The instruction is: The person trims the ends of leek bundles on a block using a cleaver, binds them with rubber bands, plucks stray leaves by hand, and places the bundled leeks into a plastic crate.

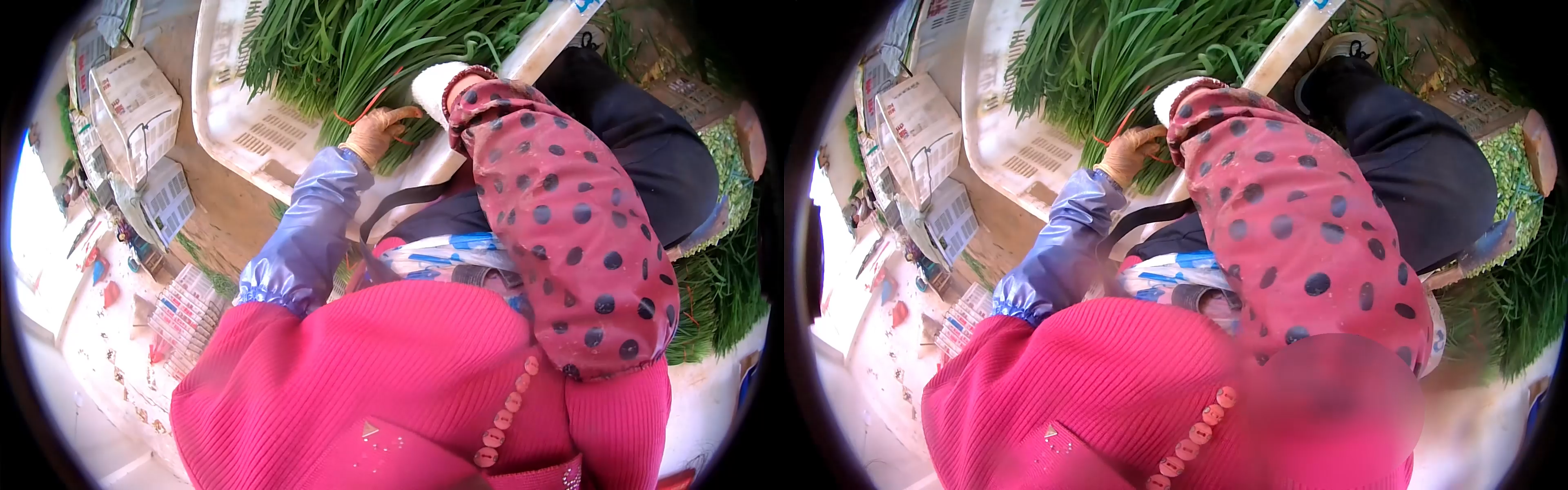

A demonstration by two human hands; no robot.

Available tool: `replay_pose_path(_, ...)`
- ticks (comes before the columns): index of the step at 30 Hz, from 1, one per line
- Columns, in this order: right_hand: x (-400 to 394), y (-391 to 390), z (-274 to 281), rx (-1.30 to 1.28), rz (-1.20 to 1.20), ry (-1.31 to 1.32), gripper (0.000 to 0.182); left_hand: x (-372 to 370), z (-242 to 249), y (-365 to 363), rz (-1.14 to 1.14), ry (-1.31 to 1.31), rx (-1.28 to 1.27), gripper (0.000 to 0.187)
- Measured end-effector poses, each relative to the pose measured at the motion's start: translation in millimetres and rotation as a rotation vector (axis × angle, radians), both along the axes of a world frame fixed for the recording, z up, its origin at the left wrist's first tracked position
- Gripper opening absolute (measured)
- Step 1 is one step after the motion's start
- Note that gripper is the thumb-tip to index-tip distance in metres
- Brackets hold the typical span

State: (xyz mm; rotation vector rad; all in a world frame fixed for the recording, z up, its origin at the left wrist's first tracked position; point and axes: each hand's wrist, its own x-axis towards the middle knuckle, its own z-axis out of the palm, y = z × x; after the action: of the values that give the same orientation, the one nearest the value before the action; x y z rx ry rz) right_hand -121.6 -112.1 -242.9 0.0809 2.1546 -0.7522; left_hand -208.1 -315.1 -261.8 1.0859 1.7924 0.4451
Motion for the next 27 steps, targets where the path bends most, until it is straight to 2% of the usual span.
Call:
replay_pose_path(2,-3,9,50,0.047,-0.024,0.071,0.029,-3,-9,-13,0.059,-0.051,0.056,0.038)
replay_pose_path(4,-4,3,25,0.066,0.018,0.061,0.029,-3,-3,-11,-0.098,0.128,0.178,0.036)
replay_pose_path(5,-3,0,11,0.085,0.059,0.051,0.029,-3,-1,-13,-0.098,0.126,0.178,0.036)
replay_pose_path(7,-3,1,12,0.094,0.051,0.035,0.028,-1,9,-17,-0.258,0.355,0.081,0.031)
replay_pose_path(8,-4,1,12,0.103,0.043,0.022,0.027,2,11,-17,-0.256,0.357,0.077,0.031)
replay_pose_path(9,-5,10,51,0.085,0.011,0.051,0.028,8,18,-11,-0.318,0.410,0.006,0.031)
replay_pose_path(10,-5,9,51,0.084,0.011,0.053,0.028,10,21,-7,-0.382,0.463,-0.062,0.031)
replay_pose_path(12,-2,9,51,0.066,-0.002,0.092,0.029,9,5,-14,-0.353,0.454,-0.003,0.034)
replay_pose_path(14,-3,3,25,0.077,0.017,0.055,0.029,9,-4,-20,-0.335,0.541,-0.049,0.040)
replay_pose_path(19,-5,8,42,0.074,0.045,0.049,0.029,6,-9,-29,-0.312,0.522,-0.016,0.044)
replay_pose_path(21,-3,2,21,0.072,0.028,0.055,0.029,8,-14,-31,-0.320,0.532,0.003,0.045)
replay_pose_path(23,-5,-8,-40,0.011,0.101,0.058,0.028,7,-23,-32,-0.402,0.603,-0.066,0.046)
replay_pose_path(25,-6,-5,-23,-0.052,0.171,0.066,0.028,10,-6,-15,-0.439,0.564,-0.111,0.045)
replay_pose_path(27,-3,1,16,0.069,0.043,0.046,0.028,13,1,-5,-0.473,0.524,-0.155,0.044)
